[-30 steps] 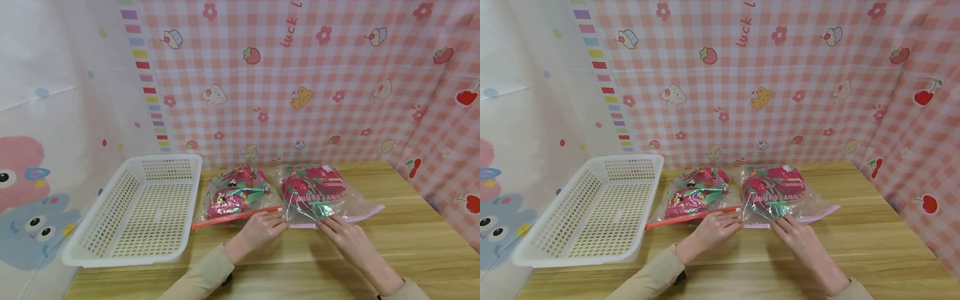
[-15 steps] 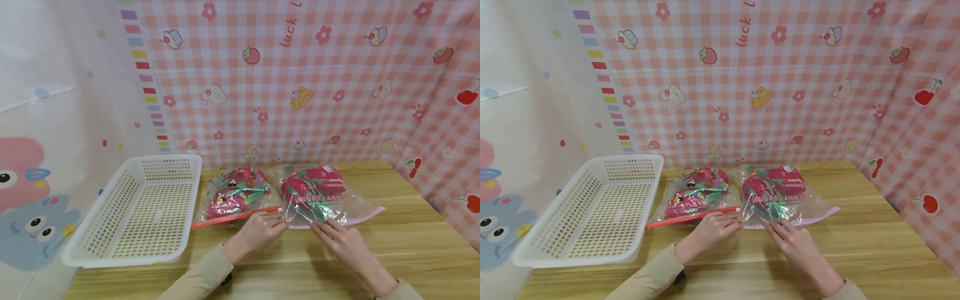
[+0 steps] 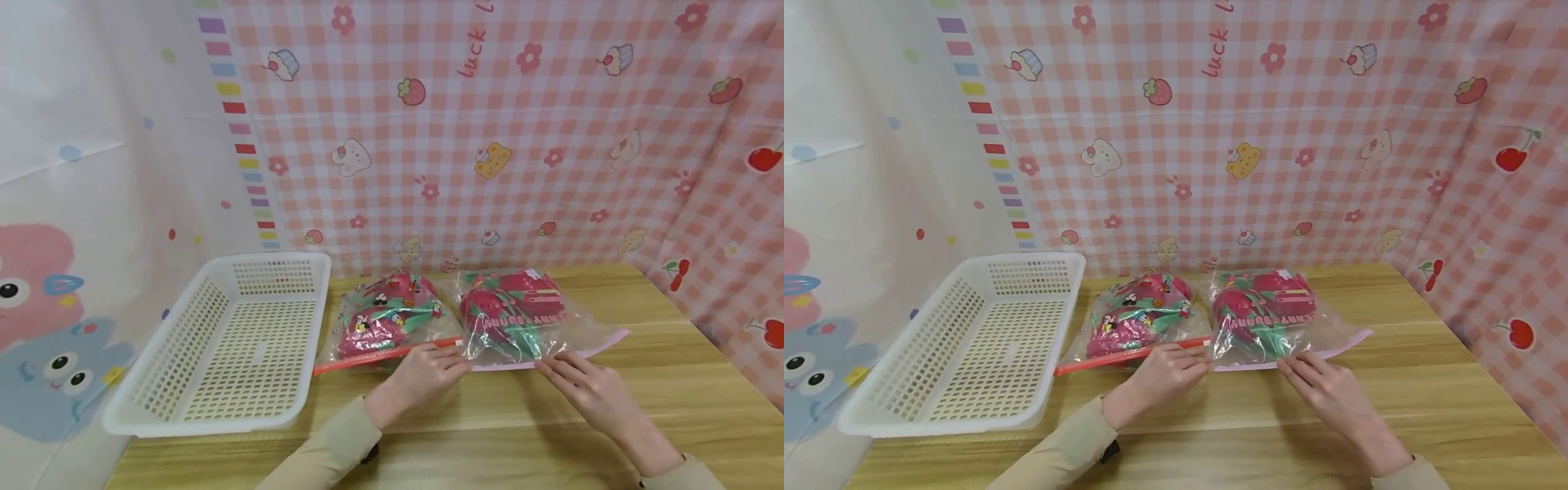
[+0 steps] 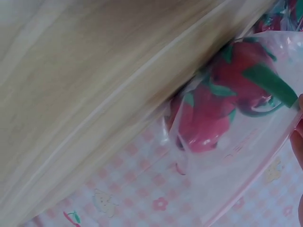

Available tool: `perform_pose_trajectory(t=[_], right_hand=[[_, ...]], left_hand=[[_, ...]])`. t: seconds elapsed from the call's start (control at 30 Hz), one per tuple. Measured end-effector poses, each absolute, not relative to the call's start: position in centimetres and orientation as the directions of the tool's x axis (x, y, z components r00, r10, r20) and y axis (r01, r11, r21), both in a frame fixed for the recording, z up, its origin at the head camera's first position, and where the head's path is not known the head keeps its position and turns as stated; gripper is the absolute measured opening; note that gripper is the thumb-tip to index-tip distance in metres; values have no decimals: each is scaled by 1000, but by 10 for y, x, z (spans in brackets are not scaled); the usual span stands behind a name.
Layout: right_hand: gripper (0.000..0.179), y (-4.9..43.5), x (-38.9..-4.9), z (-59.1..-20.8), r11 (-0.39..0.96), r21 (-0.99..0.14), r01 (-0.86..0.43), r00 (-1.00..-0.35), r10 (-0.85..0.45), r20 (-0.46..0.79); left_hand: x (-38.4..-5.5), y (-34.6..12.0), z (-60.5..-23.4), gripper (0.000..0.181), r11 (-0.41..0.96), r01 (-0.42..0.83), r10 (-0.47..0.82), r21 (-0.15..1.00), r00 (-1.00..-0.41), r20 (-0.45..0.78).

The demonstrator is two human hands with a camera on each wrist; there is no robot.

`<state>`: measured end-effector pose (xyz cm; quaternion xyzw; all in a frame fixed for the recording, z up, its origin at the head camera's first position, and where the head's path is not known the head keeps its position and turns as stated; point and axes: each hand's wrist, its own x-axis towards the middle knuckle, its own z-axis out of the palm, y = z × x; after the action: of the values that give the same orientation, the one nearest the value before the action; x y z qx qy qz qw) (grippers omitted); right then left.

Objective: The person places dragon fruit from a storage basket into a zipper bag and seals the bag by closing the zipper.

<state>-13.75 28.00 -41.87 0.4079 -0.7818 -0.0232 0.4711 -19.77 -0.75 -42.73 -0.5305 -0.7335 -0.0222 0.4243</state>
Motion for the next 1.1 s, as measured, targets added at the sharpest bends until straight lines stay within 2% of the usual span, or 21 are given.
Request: perform_pose_trajectory(t=[0.23,0.43,0.57,0.77,0.9,0.97,1.07,1.1], right_hand=[[50,315,-141,-417,714,382,-587,-217,-594,775],[50,346,-146,-418,746,380,-548,-226,-568,791],[54,361,-146,-419,772,354,-528,-252,-541,802],[63,370,-144,-418,853,303,-425,-408,-479,778],[66,365,-145,-417,893,248,-375,-483,-417,770],[45,360,-143,-414,915,192,-356,-547,-370,751],[11,349,-140,-404,954,95,-284,-683,-271,679],[12,344,-139,-398,964,65,-256,-726,-237,645]], left_hand=[[-200,-14,-427,12,443,794,768,-416,-96,633],[-202,-16,-429,13,426,792,773,-438,-66,631],[-201,-15,-428,14,423,796,777,-434,-72,625],[-201,-11,-428,13,417,808,775,-417,-76,628],[-200,-6,-427,12,415,820,770,-394,-86,633],[-199,-5,-426,12,412,828,771,-380,-95,629],[-198,-7,-423,9,401,849,764,-344,-103,638],[-198,-8,-421,9,398,857,755,-327,-104,647]])
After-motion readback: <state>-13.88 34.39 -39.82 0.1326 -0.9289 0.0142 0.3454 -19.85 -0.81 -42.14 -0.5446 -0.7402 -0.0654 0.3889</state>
